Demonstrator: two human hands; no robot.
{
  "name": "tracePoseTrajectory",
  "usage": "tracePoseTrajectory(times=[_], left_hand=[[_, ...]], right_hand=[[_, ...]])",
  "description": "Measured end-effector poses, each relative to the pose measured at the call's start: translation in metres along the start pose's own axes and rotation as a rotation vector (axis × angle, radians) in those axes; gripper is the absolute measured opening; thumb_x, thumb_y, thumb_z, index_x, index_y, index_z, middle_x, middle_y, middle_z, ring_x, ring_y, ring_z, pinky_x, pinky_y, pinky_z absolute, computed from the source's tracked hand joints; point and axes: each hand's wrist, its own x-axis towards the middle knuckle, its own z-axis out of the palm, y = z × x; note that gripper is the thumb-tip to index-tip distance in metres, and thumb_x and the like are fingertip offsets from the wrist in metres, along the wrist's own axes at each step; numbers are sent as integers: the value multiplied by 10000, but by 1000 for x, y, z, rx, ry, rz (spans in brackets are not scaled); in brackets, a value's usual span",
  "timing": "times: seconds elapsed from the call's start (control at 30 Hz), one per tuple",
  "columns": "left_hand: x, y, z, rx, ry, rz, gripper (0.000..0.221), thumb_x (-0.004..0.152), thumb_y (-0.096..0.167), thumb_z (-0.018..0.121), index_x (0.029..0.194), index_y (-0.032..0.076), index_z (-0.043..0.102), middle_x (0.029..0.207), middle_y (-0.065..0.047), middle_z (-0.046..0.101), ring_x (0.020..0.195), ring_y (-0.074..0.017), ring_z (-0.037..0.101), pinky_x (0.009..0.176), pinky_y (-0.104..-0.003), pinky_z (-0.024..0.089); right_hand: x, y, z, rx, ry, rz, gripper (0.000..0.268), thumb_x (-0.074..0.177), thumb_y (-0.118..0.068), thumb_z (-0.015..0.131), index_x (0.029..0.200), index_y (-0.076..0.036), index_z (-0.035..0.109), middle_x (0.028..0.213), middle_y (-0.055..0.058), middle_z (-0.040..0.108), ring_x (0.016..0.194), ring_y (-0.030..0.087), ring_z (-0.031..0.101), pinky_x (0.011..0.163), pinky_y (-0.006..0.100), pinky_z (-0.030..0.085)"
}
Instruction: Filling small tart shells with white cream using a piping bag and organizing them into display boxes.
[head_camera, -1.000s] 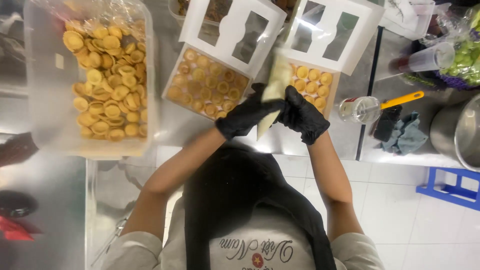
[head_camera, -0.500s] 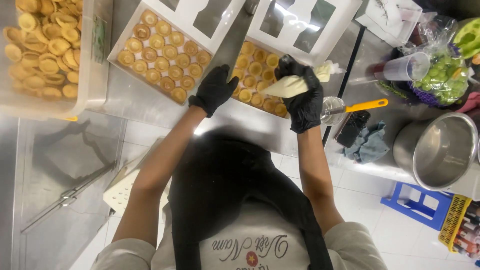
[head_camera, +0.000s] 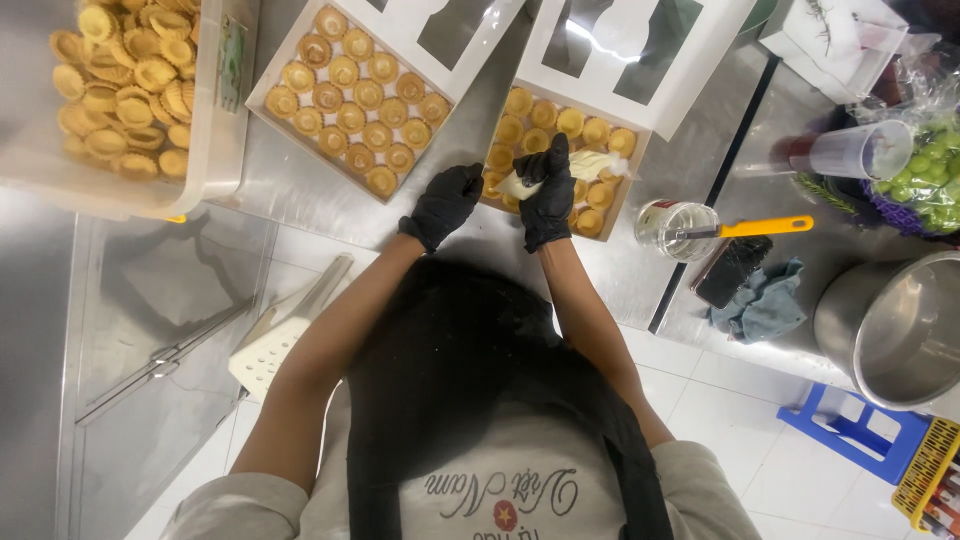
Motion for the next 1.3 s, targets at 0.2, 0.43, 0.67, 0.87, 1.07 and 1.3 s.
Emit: tracePoseTrajectory(times=[0.2, 0.43, 0.67, 0.87, 1.07, 1.3], left_hand=[[4, -3, -6, -73, -62, -8, 237, 1014, 231, 583, 1085, 47, 714, 991, -187, 716, 902, -389, 679, 793, -488, 542], [6, -19, -2, -85, -129, -40, 274, 1020, 267, 604, 1136, 55, 732, 1037, -182, 737, 967, -380, 692, 858, -470, 546], [4, -28, 6, -170, -75, -10, 302, 1007, 297, 622, 1150, 53, 727, 1066, -183, 737, 994, -367, 700, 876, -453, 557], [7, -30, 6, -75, -138, -29, 310, 1014, 301, 607, 1158, 57, 734, 1061, -190, 731, 997, -394, 676, 884, -487, 533], [4, -33, 13, -119, -123, -41, 310, 1014, 310, 602, 1150, 66, 735, 1081, -183, 736, 1017, -385, 683, 903, -474, 542], [4, -28, 6, -64, -113, -5, 320, 1024, 300, 575, 1160, 57, 733, 1070, -179, 736, 1006, -385, 680, 892, -488, 535]], right_hand=[[-3, 4, 5, -114, 44, -73, 577, 1024, -470, 613, 602, -111, 454, 555, 64, 412, 588, 240, 468, 723, 415, 464], [-6, -9, 19, -62, 88, -57, 513, 1026, -436, 610, 644, -121, 477, 574, 57, 429, 619, 238, 484, 764, 424, 484], [22, -15, 23, -34, 56, -225, 539, 1043, -433, 608, 627, -108, 494, 581, 77, 459, 624, 239, 497, 770, 423, 483], [27, -12, 40, -294, 166, -173, 600, 1034, -487, 554, 576, -106, 487, 557, 90, 489, 618, 247, 550, 757, 417, 522], [33, -25, 54, -271, 47, -175, 625, 1056, -491, 525, 580, -87, 480, 567, 102, 486, 611, 251, 534, 756, 406, 507], [65, -14, 42, -325, 24, -204, 621, 1060, -503, 521, 597, -93, 464, 577, 91, 476, 622, 253, 527, 761, 404, 509]])
